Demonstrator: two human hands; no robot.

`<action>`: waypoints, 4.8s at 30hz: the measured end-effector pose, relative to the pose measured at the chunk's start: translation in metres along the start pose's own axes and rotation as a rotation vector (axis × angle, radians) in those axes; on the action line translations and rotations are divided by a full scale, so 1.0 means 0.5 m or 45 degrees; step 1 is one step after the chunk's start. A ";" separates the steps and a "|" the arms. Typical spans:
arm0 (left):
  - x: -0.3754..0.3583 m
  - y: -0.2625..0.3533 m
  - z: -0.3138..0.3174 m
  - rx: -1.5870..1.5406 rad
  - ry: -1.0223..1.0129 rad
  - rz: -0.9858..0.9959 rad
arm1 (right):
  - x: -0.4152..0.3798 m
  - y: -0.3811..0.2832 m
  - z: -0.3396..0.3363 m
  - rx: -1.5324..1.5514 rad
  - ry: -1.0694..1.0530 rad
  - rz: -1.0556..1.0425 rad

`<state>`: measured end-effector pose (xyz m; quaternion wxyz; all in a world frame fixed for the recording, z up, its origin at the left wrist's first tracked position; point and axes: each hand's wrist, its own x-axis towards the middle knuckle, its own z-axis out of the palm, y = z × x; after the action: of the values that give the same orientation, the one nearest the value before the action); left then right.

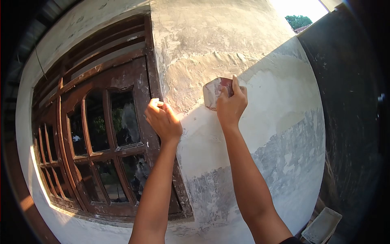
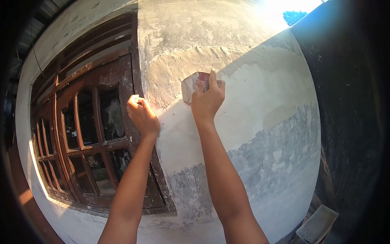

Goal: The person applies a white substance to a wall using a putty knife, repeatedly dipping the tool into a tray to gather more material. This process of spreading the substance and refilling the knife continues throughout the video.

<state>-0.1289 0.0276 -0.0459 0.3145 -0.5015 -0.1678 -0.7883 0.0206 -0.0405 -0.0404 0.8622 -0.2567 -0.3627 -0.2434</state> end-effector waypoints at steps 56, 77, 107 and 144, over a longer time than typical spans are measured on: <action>0.002 0.031 -0.008 0.244 -0.017 0.201 | -0.005 0.060 -0.107 -0.129 -0.195 0.073; -0.427 0.546 0.199 -0.815 -0.538 0.284 | 0.138 0.304 -0.673 -0.445 -0.053 0.501; -1.262 1.045 0.105 -1.327 -1.724 -0.172 | -0.109 0.578 -1.489 -1.278 0.040 0.922; -1.897 1.167 -0.174 -0.331 -2.209 -3.607 | -0.506 0.926 -1.940 -1.521 -0.599 1.081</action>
<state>0.4826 -0.1474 -0.9640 0.8230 0.2433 0.5102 -0.0556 0.6303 -0.2348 -0.9403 0.4969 -0.8409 -0.2140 0.0148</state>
